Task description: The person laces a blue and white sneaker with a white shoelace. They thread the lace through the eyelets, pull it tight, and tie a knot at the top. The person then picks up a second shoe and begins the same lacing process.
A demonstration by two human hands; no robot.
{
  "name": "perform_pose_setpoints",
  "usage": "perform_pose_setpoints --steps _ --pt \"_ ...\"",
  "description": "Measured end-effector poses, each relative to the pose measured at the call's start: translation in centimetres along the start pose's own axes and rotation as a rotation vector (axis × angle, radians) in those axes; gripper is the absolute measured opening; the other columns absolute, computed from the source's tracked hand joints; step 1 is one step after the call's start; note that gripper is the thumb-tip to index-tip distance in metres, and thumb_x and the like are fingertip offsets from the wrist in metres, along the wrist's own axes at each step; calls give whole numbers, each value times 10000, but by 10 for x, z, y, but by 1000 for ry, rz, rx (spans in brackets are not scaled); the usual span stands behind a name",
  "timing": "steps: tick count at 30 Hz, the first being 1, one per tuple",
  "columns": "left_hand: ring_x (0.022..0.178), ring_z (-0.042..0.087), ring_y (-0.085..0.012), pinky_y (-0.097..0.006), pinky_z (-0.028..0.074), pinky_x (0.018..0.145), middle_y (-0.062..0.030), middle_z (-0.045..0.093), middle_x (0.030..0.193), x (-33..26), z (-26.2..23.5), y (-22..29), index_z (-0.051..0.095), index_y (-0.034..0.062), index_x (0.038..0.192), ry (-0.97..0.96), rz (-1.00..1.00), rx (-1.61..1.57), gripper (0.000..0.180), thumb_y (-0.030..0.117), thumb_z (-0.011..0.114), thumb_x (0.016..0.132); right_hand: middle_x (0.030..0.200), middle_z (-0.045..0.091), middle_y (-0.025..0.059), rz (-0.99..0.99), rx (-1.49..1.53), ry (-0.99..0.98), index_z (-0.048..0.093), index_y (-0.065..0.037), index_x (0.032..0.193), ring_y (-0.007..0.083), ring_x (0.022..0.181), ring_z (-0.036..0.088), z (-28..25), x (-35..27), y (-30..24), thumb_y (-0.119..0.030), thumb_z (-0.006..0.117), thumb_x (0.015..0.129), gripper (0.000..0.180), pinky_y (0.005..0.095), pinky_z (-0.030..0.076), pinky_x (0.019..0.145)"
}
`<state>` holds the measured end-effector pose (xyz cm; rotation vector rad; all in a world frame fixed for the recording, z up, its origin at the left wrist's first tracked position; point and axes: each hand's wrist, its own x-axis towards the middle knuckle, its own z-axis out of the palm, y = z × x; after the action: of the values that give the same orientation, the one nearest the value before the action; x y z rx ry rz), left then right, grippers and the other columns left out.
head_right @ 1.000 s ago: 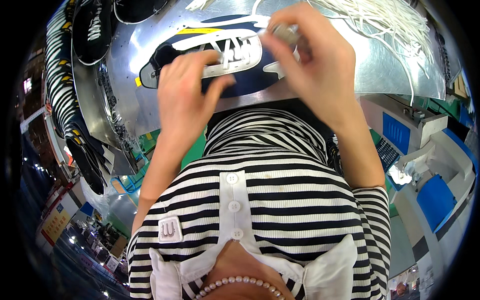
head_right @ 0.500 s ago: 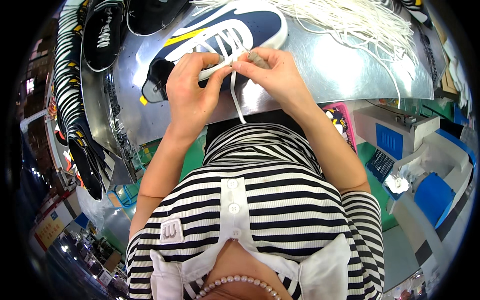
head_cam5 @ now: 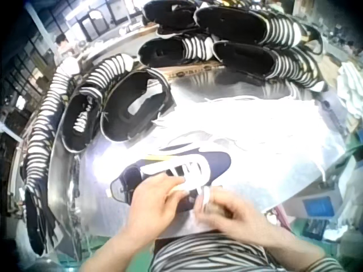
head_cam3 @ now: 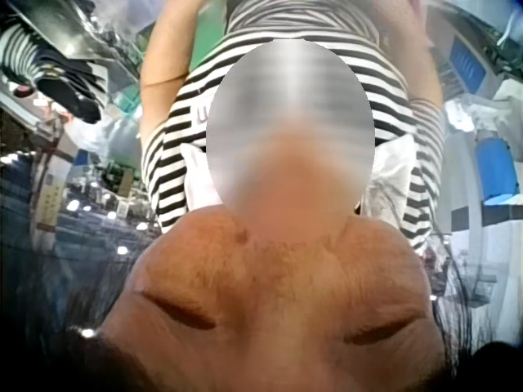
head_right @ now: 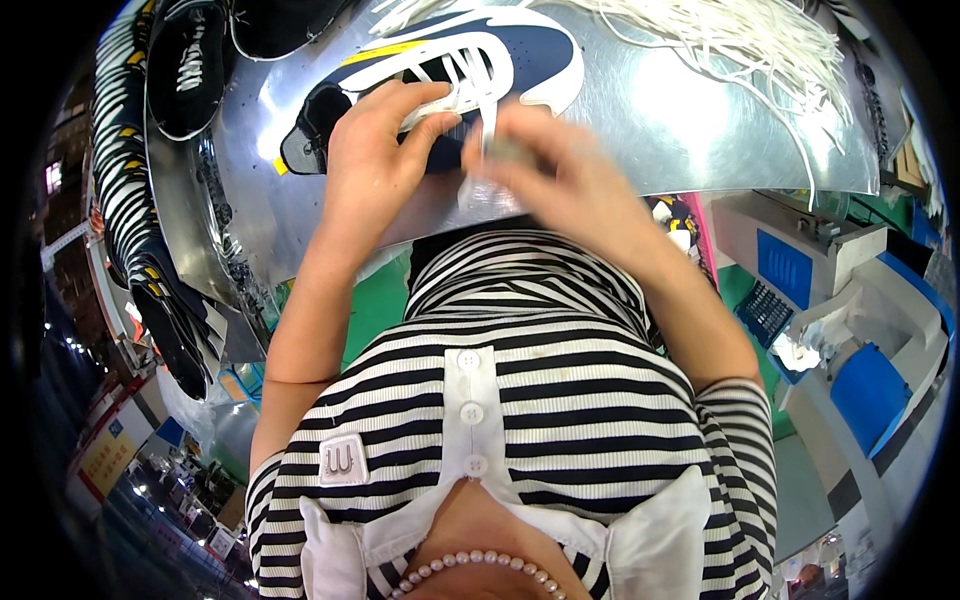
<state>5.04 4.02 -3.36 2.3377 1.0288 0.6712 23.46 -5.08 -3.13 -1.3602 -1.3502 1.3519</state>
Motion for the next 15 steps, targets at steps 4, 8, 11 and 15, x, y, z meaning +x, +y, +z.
perform_pose_setpoints --steps 4,8,11,15 --pt "811 619 -347 -416 488 750 -167 646 851 6 -3 -8 698 10 1015 -122 -132 -136 211 145 672 855 858 642 -3 -246 -207 315 650 -24 997 50 782 565 -5 47 13 -99 654 923 105 203 460 708" --pt "874 650 -338 -403 506 789 -156 689 965 9 -6 -7 706 34 1030 -156 -192 -246 262 204 708 832 856 667 23 -335 -260 364 645 -4 985 63 756 579 -6 56 25 -79 667 909 109 213 472 694" --pt "822 659 -171 -286 505 783 -106 715 919 9 -3 -2 694 -12 1022 -159 -220 -108 301 208 758 827 899 687 51 -341 -212 422 638 -12 980 120 764 621 -1 60 29 -86 678 894 120 249 495 689" --pt "783 676 -224 -319 512 730 -116 713 877 10 7 -4 689 -3 936 -71 -191 16 308 247 783 782 904 685 52 -347 -219 463 609 -19 1057 122 779 628 3 60 28 -99 669 906 181 242 496 703"
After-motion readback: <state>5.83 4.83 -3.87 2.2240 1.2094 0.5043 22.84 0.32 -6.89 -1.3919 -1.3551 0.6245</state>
